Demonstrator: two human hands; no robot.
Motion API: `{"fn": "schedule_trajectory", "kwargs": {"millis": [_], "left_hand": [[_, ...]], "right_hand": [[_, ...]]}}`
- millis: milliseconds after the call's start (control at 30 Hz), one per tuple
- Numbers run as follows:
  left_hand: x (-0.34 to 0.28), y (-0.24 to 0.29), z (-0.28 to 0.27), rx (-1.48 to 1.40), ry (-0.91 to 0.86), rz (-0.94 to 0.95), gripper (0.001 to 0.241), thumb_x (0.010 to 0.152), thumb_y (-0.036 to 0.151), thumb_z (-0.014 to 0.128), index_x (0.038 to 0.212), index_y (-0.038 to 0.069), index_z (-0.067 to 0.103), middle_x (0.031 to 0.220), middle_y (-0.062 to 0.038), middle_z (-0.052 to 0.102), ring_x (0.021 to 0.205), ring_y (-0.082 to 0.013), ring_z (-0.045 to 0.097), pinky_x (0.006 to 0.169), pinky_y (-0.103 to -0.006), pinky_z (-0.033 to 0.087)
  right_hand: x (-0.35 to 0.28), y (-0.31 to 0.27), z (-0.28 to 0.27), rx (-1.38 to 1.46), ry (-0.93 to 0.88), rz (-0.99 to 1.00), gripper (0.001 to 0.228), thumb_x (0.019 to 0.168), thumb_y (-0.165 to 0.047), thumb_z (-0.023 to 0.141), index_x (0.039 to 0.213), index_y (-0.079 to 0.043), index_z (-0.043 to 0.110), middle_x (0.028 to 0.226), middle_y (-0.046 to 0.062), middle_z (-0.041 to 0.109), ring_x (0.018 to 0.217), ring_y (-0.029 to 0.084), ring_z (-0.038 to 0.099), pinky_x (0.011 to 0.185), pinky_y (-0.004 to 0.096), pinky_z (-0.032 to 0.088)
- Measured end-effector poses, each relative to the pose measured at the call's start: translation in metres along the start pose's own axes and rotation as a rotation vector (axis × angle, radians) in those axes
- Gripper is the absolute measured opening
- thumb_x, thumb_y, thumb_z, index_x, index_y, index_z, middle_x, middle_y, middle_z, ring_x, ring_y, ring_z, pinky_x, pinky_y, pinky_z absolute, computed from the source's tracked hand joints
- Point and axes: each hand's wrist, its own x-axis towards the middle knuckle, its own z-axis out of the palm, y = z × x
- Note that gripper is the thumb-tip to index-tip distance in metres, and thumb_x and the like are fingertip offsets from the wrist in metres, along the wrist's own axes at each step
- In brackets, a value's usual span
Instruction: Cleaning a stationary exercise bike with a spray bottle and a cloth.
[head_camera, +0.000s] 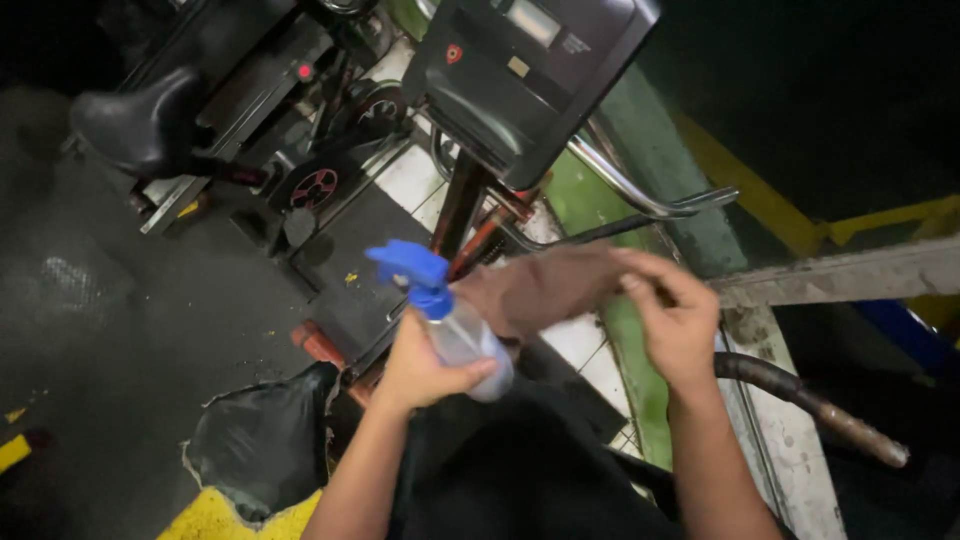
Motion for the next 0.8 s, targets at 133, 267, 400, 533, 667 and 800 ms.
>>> {"fn": "schedule_trajectory", "kwargs": {"millis": [133, 267, 400, 533, 667, 800], "left_hand": [[-0.005, 0.008, -0.009, -0.130, 0.051, 0.085, 0.056, 0.067, 0.018, 0.088, 0.116, 0.001, 0.065, 0.108, -0.010, 0.072, 0.100, -0.0199, 0.070, 0.093, -0.0364, 0.057], [-0.001, 0.010, -0.017, -0.225, 0.030, 0.189, 0.048, 0.069, 0.020, 0.084, 0.111, 0.000, 0.072, 0.110, -0.011, 0.073, 0.100, -0.0199, 0.069, 0.091, -0.0350, 0.056], [0.014, 0.029, -0.029, -0.097, -0.046, 0.069, 0.061, 0.067, 0.026, 0.086, 0.122, 0.005, 0.067, 0.104, -0.008, 0.073, 0.097, -0.0201, 0.070, 0.091, -0.0333, 0.056], [0.028, 0.021, -0.029, 0.421, -0.020, 0.383, 0.062, 0.058, 0.028, 0.092, 0.109, 0.004, 0.067, 0.119, -0.010, 0.067, 0.112, -0.0242, 0.064, 0.101, -0.0394, 0.048], [0.041, 0.046, 0.010, 0.080, -0.383, 0.193, 0.049, 0.065, 0.027, 0.089, 0.107, 0.009, 0.073, 0.139, -0.011, 0.062, 0.122, -0.0237, 0.062, 0.104, -0.0399, 0.052], [0.057, 0.022, 0.039, 0.191, -0.551, 0.271, 0.048, 0.064, 0.027, 0.091, 0.105, 0.009, 0.074, 0.112, -0.008, 0.071, 0.111, -0.0239, 0.066, 0.102, -0.0403, 0.050]], "right_hand": [[-0.004, 0.045, -0.006, 0.237, 0.138, 0.090, 0.021, 0.105, -0.002, 0.064, 0.125, 0.000, 0.061, 0.115, 0.003, 0.067, 0.107, 0.010, 0.062, 0.098, 0.029, 0.050], [-0.006, 0.045, 0.002, 0.482, 0.154, 0.217, 0.024, 0.103, -0.003, 0.064, 0.127, -0.002, 0.059, 0.117, 0.003, 0.067, 0.107, 0.011, 0.062, 0.098, 0.029, 0.049], [-0.004, 0.021, -0.004, 0.722, 0.121, 0.253, 0.025, 0.098, -0.005, 0.064, 0.123, -0.005, 0.060, 0.118, 0.006, 0.069, 0.109, 0.015, 0.066, 0.100, 0.031, 0.052], [-0.008, 0.019, -0.027, 0.115, -0.087, 0.103, 0.022, 0.093, -0.001, 0.068, 0.115, -0.002, 0.069, 0.113, 0.007, 0.071, 0.102, 0.016, 0.066, 0.093, 0.030, 0.053], [0.008, -0.026, -0.010, 0.015, -0.350, 0.162, 0.027, 0.086, -0.001, 0.072, 0.113, -0.003, 0.074, 0.108, 0.007, 0.074, 0.098, 0.017, 0.069, 0.086, 0.030, 0.055], [0.027, -0.050, -0.020, -0.084, -0.381, 0.056, 0.034, 0.080, -0.002, 0.077, 0.114, -0.003, 0.072, 0.108, 0.006, 0.077, 0.098, 0.016, 0.074, 0.087, 0.029, 0.058]]}}
